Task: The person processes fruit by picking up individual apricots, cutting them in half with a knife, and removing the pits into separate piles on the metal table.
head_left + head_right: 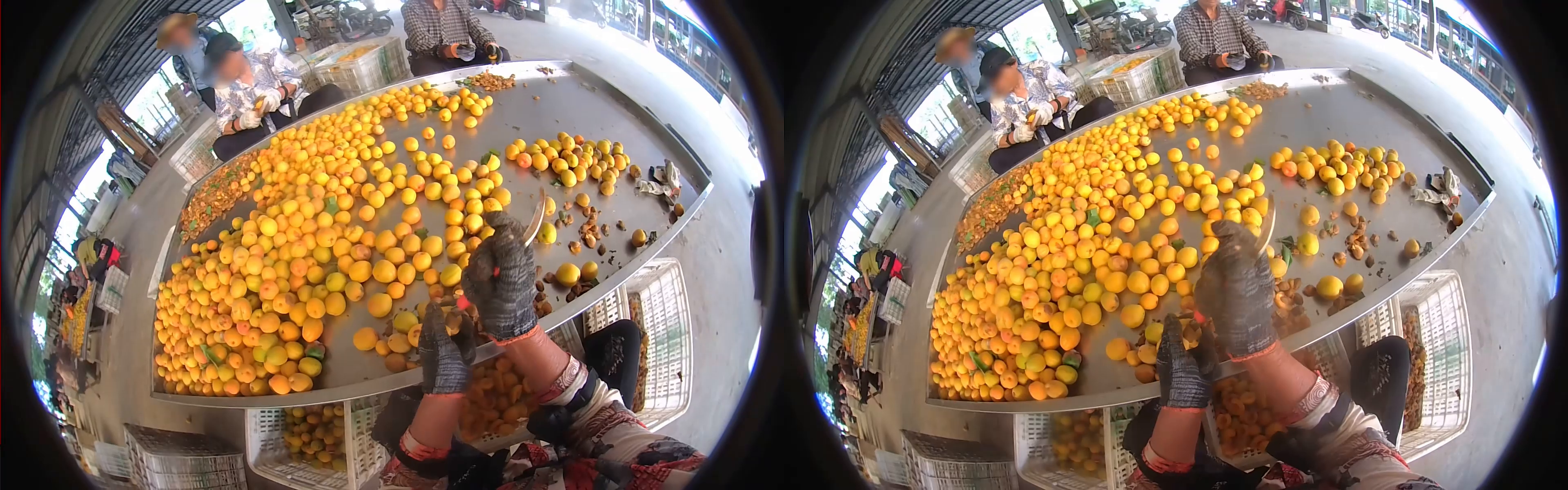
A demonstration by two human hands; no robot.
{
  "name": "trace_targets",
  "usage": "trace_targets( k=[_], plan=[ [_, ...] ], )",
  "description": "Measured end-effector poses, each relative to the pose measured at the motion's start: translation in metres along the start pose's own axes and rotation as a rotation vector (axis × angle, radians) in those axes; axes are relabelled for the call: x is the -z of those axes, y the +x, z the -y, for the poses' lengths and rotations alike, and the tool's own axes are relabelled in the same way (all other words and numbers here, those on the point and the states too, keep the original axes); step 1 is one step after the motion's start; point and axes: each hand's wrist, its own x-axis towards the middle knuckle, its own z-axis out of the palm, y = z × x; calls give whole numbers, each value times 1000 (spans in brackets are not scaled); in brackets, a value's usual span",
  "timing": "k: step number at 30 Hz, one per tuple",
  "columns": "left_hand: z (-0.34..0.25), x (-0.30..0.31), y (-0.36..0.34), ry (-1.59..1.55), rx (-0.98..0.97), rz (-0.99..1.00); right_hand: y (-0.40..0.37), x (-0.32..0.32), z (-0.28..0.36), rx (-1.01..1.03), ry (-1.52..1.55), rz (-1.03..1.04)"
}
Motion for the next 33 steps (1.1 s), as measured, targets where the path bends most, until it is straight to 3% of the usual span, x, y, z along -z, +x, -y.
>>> trace_targets(
  k=[1,2,3,4,6,10,11,12,13,15,16,18,20,25,28,30,31,33],
  plan=[
    [20,11,6,318,-219,28,-7,0,3,71,-341,111],
    [15,8,5,317,-217,26,-13,2,5,143,-682,220],
    [3,3,4,282,-134,96,-19,7,5,78,-445,422],
    [-5,0,4,248,-50,168,-20,3,6,81,-445,417],
    [-8,-2,4,98,59,126,-21,-10,6,805,-759,882],
    [-16,-1,5,-496,475,-61,-15,-8,6,683,-748,988],
    [-57,-26,-3,-341,544,-249,-17,-17,16,379,-650,622],
    [-58,-22,-3,-342,543,-253,-18,-24,24,78,-535,259],
    [-56,-17,-2,-381,539,-217,-13,-29,33,77,-535,262],
    [-56,-16,-2,-422,532,-170,0,-30,53,-354,-1505,530],
    [-57,-18,-3,-380,519,-189,-1,-14,47,-348,-1511,529],
    [-54,-17,-3,-336,507,-203,-9,28,19,213,-1449,1048],
    [-42,-14,0,-482,502,-84,-14,36,17,270,-1397,1062],
    [-36,-17,2,-400,492,-121,-10,53,15,403,-1380,1089],
    [-56,-27,-5,-373,508,-172,-9,61,12,233,-1226,996],
    [-61,-32,-7,-320,512,-214,-11,51,21,-328,-1151,749],
    [-58,-32,-6,-275,502,-230,-11,49,21,-333,-1150,750],
    [-61,-36,-4,-228,487,-236,-7,44,22,340,-1478,1049]
  ],
)
